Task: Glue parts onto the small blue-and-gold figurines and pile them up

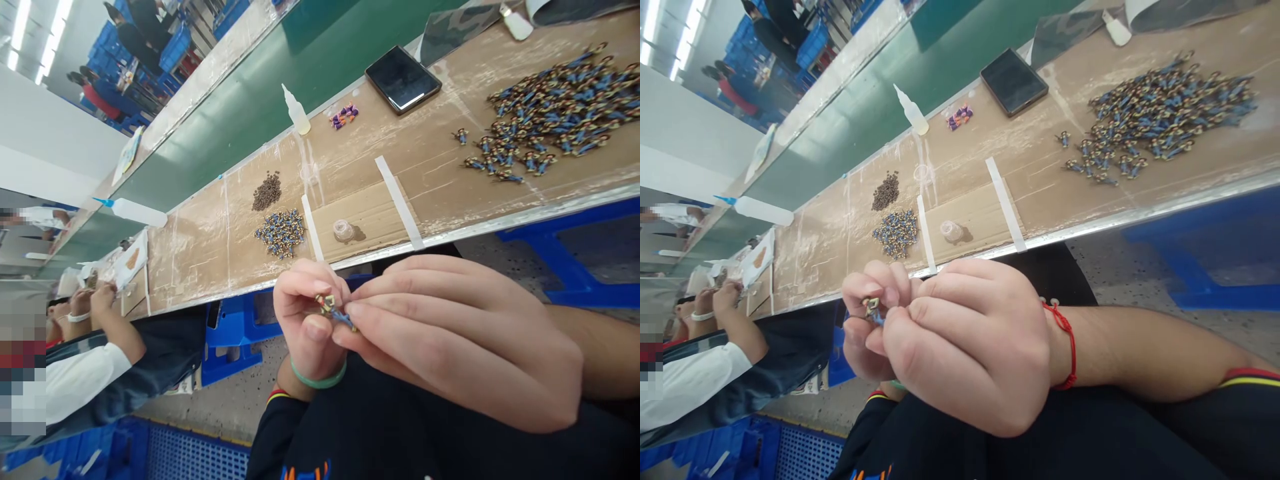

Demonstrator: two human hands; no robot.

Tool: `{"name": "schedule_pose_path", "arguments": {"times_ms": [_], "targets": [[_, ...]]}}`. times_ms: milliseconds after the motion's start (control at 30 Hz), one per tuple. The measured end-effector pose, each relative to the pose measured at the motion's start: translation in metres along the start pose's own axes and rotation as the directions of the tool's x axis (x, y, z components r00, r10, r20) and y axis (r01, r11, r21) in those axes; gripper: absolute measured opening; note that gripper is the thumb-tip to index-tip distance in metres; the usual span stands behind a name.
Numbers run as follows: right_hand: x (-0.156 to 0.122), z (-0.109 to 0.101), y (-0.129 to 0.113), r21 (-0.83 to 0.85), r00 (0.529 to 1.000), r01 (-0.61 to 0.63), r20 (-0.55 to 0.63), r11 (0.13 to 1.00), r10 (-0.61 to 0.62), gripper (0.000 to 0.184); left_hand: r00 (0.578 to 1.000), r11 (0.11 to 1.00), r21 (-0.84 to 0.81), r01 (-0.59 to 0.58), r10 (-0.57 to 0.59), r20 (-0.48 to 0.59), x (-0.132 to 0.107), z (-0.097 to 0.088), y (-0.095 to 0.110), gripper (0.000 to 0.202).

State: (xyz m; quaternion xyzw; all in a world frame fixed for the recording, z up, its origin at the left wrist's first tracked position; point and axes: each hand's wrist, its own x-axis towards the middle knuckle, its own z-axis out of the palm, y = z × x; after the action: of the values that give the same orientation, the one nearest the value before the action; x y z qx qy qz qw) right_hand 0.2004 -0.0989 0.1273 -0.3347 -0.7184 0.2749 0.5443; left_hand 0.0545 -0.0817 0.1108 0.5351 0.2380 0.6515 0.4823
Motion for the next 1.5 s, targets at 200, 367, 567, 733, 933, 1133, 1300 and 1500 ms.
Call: {"name": "schedule_pose_path", "arguments": {"times_ms": [200,367,567,733,933,1133,1300,1500], "targets": [[0.009,0.003,0.02,0.261,0.987,-0.154,0.077,0.953,0.138,0.021,0.982,0.957,0.263,-0.12,0.154,-0.112,0.004,-0.004,-0.012,0.026],[0.015,0.013,0.03,0.758,0.757,-0.617,0.497,0.213,0.425,0.036,0.986,0.941,0.336,-0.048,0.098,-0.135,0.007,-0.009,-0.022,0.03],[0.023,0.011,0.036,0.819,0.72,-0.572,0.476,0.043,0.505,0.046,0.989,0.96,0.281,0.022,0.02,-0.145,0.013,-0.007,-0.029,0.021],[0.025,0.007,0.039,0.828,0.711,-0.56,0.455,0.041,0.536,0.038,0.986,0.966,0.258,0.008,0.036,-0.165,0.022,-0.005,-0.038,0.018],[0.024,0.004,0.046,0.848,0.713,-0.529,0.44,0.007,0.546,0.03,0.982,0.98,0.194,0.047,-0.01,-0.187,0.024,-0.001,-0.047,0.016],[0.025,0.003,0.049,0.849,0.689,-0.528,0.436,-0.012,0.578,0.034,0.981,0.984,0.167,0.061,-0.028,-0.194,0.025,0.0,-0.052,0.015],[0.025,0.003,0.049,0.851,0.688,-0.524,0.438,-0.022,0.579,0.035,0.979,0.966,0.257,-0.001,0.053,-0.196,0.026,0.0,-0.053,0.015],[0.024,0.004,0.048,0.839,0.686,-0.543,0.432,0.017,0.585,0.037,0.978,0.925,0.371,-0.081,0.145,-0.148,0.025,-0.003,-0.052,0.011]]}}
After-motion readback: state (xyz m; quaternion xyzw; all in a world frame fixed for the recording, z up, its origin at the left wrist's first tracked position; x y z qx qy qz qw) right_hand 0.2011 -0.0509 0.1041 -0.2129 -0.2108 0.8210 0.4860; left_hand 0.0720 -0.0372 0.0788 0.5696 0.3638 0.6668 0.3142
